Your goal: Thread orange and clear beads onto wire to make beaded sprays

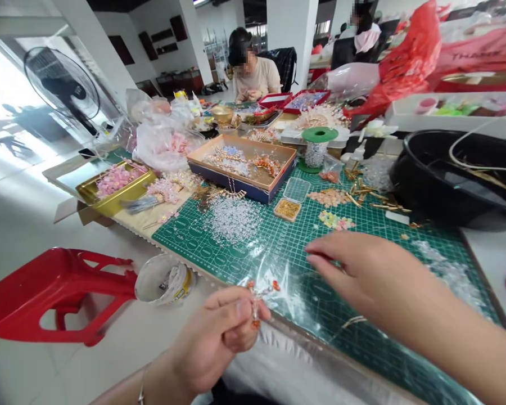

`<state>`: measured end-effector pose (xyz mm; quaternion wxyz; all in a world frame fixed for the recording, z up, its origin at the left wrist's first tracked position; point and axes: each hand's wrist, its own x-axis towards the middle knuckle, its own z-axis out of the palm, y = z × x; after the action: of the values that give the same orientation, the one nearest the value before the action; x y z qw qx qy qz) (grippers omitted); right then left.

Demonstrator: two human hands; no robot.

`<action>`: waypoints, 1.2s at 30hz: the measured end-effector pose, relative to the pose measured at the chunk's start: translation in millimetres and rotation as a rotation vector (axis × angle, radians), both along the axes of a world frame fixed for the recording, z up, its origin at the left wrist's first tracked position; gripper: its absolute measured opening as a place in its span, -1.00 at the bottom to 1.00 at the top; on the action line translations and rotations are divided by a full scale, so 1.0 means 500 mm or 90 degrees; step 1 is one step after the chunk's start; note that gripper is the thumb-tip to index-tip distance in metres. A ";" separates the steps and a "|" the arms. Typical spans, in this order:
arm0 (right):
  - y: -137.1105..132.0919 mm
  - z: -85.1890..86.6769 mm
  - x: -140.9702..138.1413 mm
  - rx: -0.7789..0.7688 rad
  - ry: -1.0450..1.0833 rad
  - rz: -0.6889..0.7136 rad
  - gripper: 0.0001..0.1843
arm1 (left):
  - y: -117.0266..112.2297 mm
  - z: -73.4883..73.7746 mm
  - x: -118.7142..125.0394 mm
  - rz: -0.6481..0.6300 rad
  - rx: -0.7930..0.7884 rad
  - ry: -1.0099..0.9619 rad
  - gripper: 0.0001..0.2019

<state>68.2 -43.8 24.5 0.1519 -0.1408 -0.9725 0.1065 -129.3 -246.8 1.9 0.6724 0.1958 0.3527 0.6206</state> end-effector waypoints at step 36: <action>0.107 0.154 -0.283 -0.630 0.173 -0.237 -0.67 | 0.001 0.016 -0.052 -0.121 0.123 0.769 -0.77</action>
<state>-73.3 9.7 101.4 0.2079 -0.3503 -0.7366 0.5398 -155.4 -246.1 9.7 0.3855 0.6032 0.5943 0.3664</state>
